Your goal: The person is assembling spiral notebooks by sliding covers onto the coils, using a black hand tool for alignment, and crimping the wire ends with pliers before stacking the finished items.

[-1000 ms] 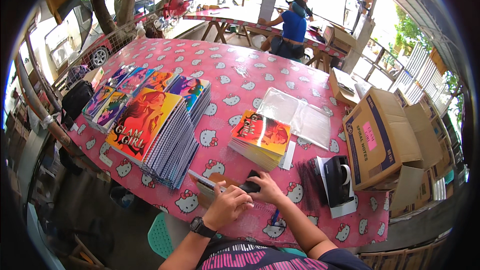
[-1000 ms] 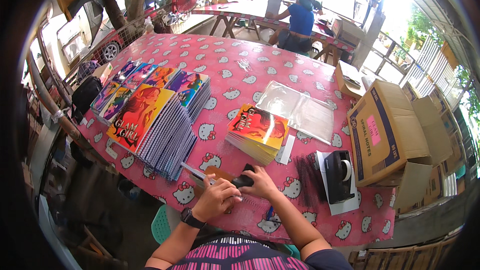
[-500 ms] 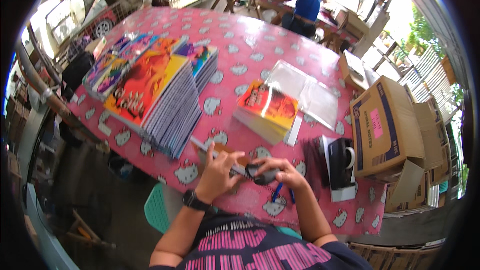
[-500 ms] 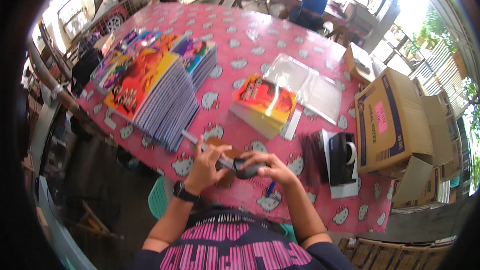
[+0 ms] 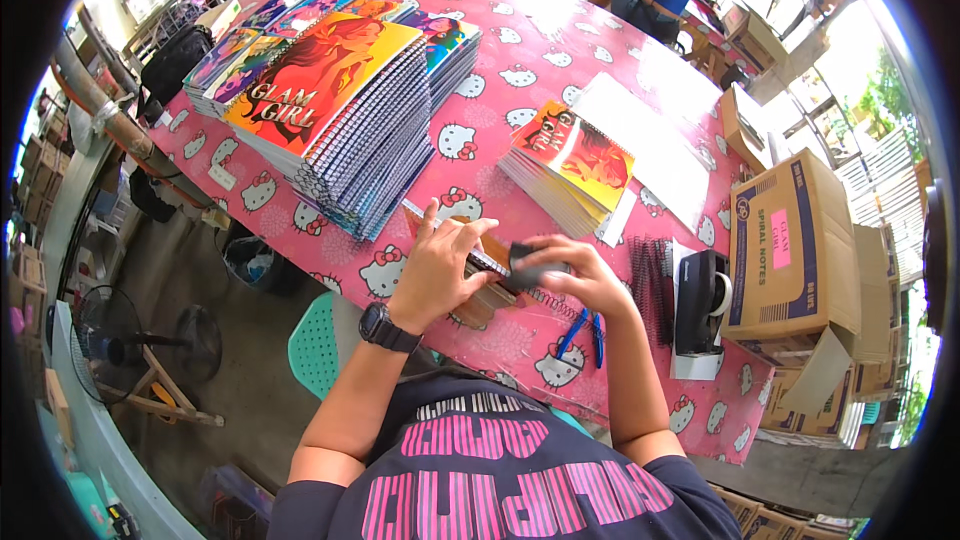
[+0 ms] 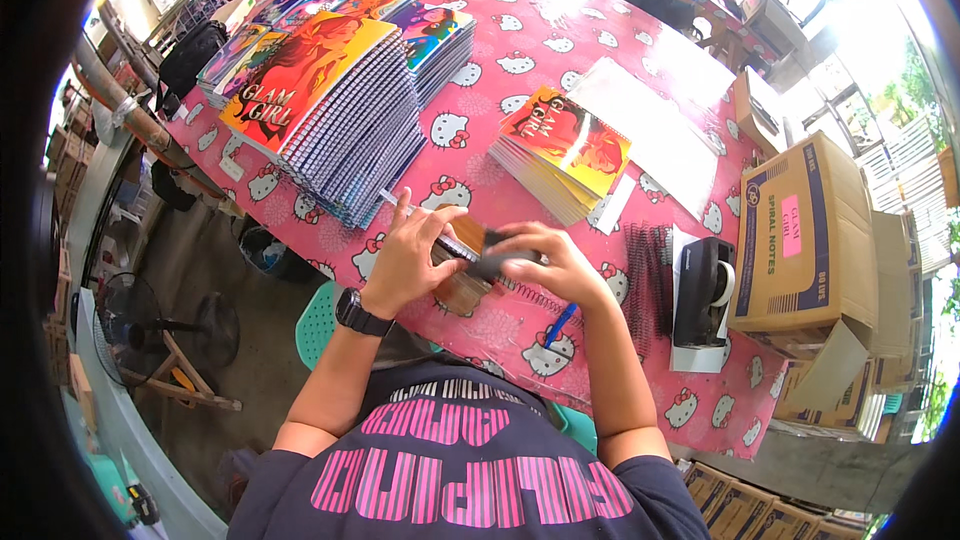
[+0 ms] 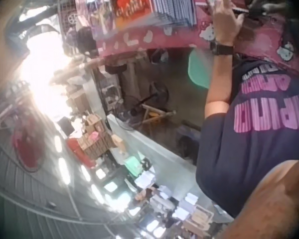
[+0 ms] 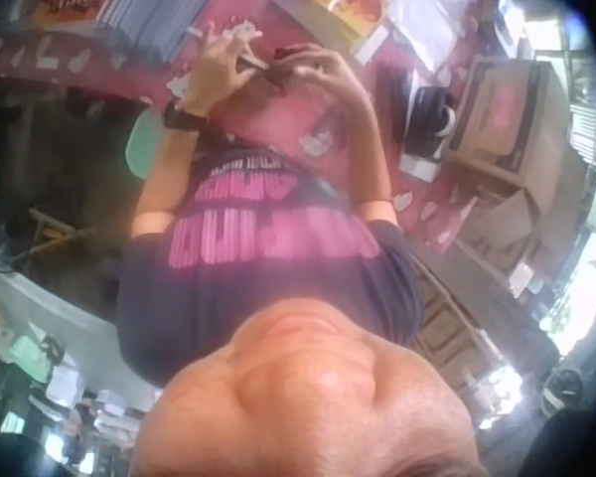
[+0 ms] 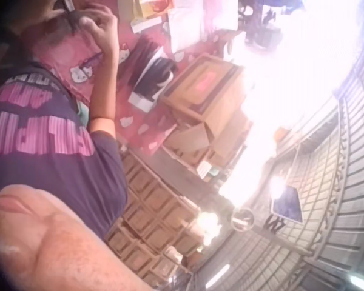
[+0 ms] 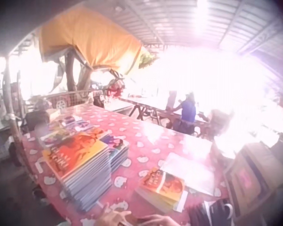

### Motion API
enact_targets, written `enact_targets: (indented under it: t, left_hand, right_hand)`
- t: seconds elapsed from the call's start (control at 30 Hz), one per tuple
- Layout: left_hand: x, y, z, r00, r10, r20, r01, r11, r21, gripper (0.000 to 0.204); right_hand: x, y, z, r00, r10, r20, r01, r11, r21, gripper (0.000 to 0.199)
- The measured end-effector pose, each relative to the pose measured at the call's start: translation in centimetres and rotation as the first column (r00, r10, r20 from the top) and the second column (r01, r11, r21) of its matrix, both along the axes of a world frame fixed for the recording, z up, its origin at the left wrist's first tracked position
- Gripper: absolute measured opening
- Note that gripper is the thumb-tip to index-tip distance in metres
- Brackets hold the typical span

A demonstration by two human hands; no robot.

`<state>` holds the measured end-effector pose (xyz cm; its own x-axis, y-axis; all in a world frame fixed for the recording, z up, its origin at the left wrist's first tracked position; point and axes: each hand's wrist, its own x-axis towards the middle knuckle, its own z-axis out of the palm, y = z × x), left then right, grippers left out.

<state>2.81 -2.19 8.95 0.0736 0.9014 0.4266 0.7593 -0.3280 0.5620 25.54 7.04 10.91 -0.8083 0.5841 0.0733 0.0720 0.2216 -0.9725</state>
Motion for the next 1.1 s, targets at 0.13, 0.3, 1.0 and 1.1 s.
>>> enact_targets:
  t: [0.13,0.3,1.0,1.1]
  left_hand:
    - [-0.1,-0.6,0.2,1.0,0.008,0.012,-0.008,1.0,-0.006,0.066]
    - [-1.0,-0.5,0.2,0.999,0.027,-0.036,-0.027,1.0,-0.007,0.076]
    - [-4.4,0.1,-5.5,0.381,0.261,0.887,-0.118,0.965,-0.233,0.039]
    - [-4.5,0.4,-4.9,0.405,0.257,0.878,-0.116,0.966,-0.229,0.036]
  right_hand:
    - [-0.1,0.2,-2.1,0.993,-0.07,-0.095,0.055,0.987,-0.152,0.045]
    - [-1.7,1.0,-3.2,0.942,-0.213,0.26,0.148,0.957,0.248,0.049]
    - [-5.8,2.5,-4.1,0.951,-0.18,0.253,0.135,0.973,0.185,0.049]
    - [-5.1,2.8,-3.4,0.963,0.071,-0.26,-0.122,0.976,-0.183,0.047]
